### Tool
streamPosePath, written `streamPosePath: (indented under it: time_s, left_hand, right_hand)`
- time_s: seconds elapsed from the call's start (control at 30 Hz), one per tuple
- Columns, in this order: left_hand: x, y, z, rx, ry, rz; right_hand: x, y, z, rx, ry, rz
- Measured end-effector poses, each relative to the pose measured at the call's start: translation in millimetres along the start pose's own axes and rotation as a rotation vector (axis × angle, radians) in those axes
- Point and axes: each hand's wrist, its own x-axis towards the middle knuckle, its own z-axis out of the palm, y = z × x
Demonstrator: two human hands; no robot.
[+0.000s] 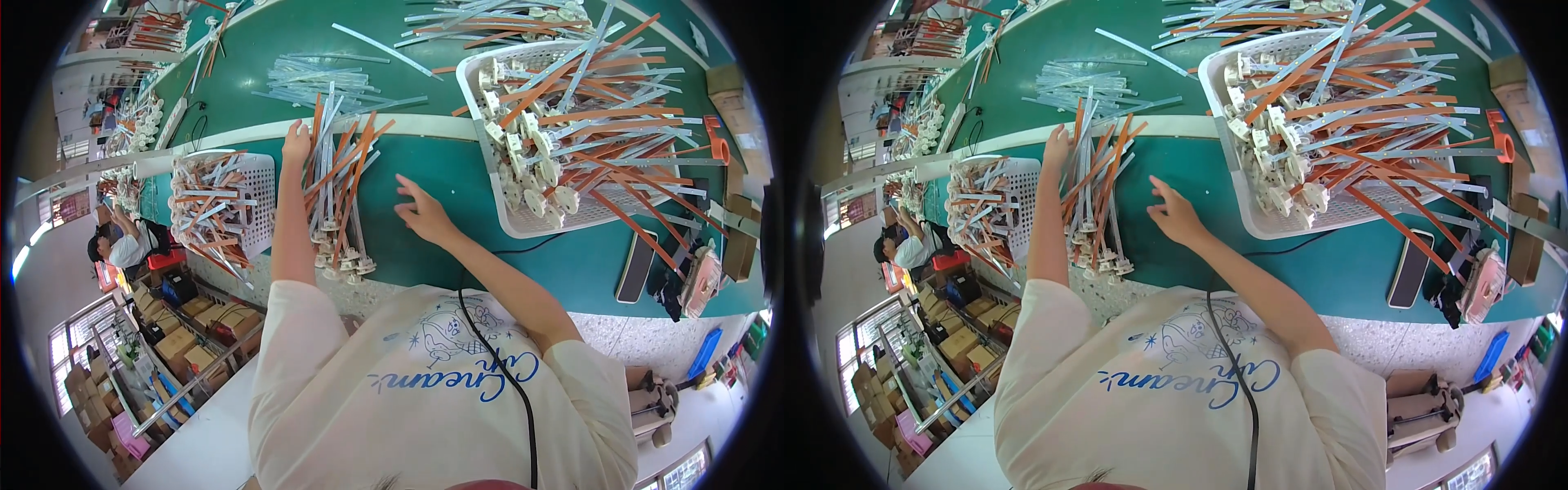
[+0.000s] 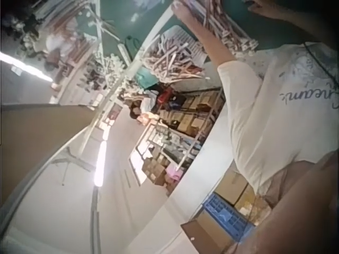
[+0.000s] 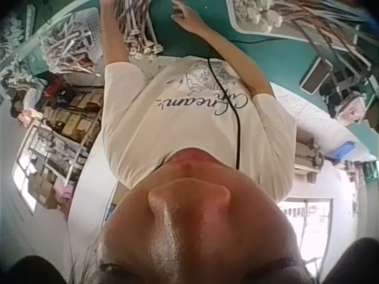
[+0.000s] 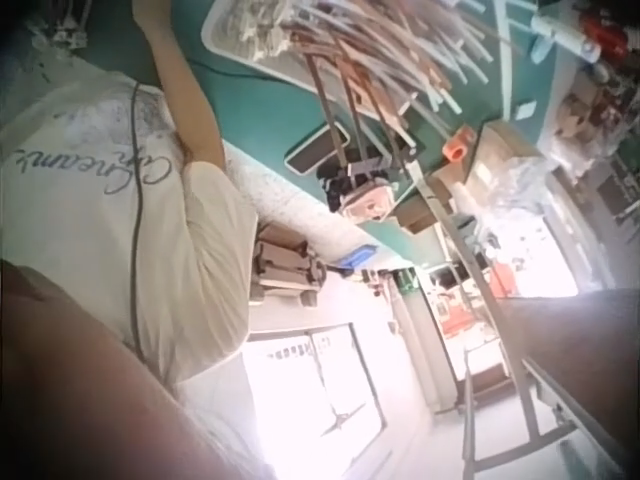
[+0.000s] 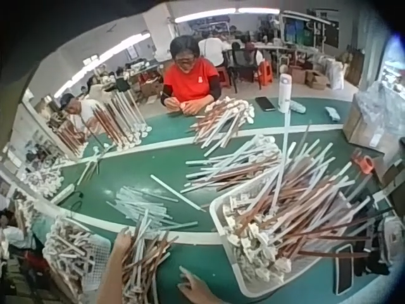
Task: Assembling electronic wire components into plastic housings at a factory workstation.
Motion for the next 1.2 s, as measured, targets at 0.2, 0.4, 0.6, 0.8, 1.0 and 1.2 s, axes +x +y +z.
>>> streamPosePath:
  time_s: [0.2,0.4,0.6,0.8,1.0,1.2]
  left_hand:
    - [24.8,43.2,28.0,-0.635,-0.232,-0.216]
    - [27.2,100.5,32.9,-0.614,0.105,-0.029]
    - [-95.5,285.7,94.5,-0.438,-0.415,0.658]
    - [-136.3,335.0,164.0,0.297,-0.386,1.003]
    - [-103.3,331.1,172.2,0.058,-0.211,0.901]
    - [-125.7,359.5,130.8,-0.476,-0.567,0.485]
  right_hand:
    - [-20.0,1.2,-28.1,0.089,0.14,0.121]
    - [-54.0,-28.3,-38.3,-0.163,0.016,-0.035]
    - [-125.6,-64.6,-87.7,-0.079,-0.019,0.036]
    - [-170.7,-79.8,-104.2,-0.029,0.2,0.035]
    - [-188.6,-63.5,-97.1,0.088,0.345,0.042]
    - [-188.3,-64.0,-94.1,0.061,0.274,0.055]
